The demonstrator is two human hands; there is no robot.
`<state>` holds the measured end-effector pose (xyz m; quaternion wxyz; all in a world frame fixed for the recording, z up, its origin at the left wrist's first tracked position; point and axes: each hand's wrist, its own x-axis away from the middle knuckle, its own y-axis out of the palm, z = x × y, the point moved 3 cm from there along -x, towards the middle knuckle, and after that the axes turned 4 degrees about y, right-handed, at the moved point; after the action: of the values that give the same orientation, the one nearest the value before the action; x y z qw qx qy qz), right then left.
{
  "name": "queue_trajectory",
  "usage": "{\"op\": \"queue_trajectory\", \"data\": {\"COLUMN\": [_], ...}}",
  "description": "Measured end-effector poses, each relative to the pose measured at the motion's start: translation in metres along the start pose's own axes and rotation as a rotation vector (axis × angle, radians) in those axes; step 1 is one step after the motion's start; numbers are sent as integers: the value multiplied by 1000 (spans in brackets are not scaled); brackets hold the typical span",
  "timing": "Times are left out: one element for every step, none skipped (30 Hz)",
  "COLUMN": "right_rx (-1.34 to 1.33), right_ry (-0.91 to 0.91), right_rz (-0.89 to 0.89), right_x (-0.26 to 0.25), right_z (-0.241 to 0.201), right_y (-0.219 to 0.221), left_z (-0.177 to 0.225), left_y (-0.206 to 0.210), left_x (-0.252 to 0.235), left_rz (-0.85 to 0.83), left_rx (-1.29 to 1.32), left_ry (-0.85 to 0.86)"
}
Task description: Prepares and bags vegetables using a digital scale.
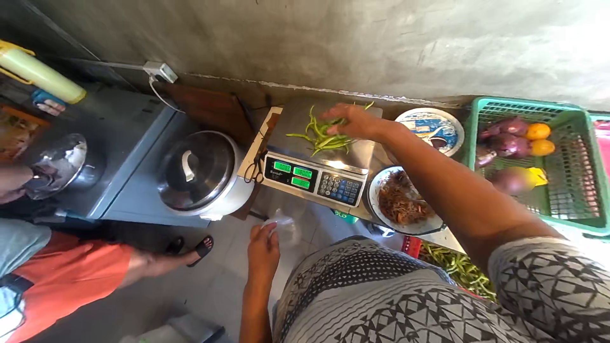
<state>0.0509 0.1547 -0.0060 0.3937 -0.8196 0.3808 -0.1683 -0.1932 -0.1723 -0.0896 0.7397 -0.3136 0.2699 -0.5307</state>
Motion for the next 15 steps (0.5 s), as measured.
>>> {"op": "queue_trajectory", "data": {"right_rx": [-47, -67, -62, -47, -27, 5, 38, 74, 110, 148, 196, 251, 298, 340, 371], "right_ry": [19, 51, 97, 149, 193, 219, 229, 225, 213, 200, 188, 177, 182, 195, 220], "right_rz": [50, 105, 158, 201, 222, 215, 196, 181, 166, 157, 162, 177, 188, 186, 174], "right_x": [8, 16, 22, 27, 30, 32, 33, 33, 33, 34, 33, 33, 33, 33, 32], "right_z": [-1, 1, 6, 11, 16, 20, 23, 25, 26, 26, 26, 26, 25, 26, 26], "right_y": [-9, -17, -22, -25, -25, -23, -19, -14, -7, 0, 8, 16, 22, 27, 30], "left_z": [-2, -3, -5, -7, -9, -11, -11, -10, -9, -7, -4, -2, 0, 2, 3], "left_y": [-1, -1, -1, -1, 0, 1, 2, 3, 3, 2, 1, -2, -4, -6, -8], "left_x": [2, 4, 7, 9, 11, 13, 13, 12, 11, 10, 8, 5, 2, -1, -3], "left_rz": [0, -4, -9, -12, -19, -31, -47, -68, -95, -124, -148, -168, -179, -186, -181], "left_rx": [-2, -4, -8, -7, -7, -8, -10, -8, -7, -9, -13, -20, -27, -39, -46], "left_ry": [-9, -24, -40, -52, -60, -67, -74, -84, -100, -119, -137, -150, -159, -161, -153]}}
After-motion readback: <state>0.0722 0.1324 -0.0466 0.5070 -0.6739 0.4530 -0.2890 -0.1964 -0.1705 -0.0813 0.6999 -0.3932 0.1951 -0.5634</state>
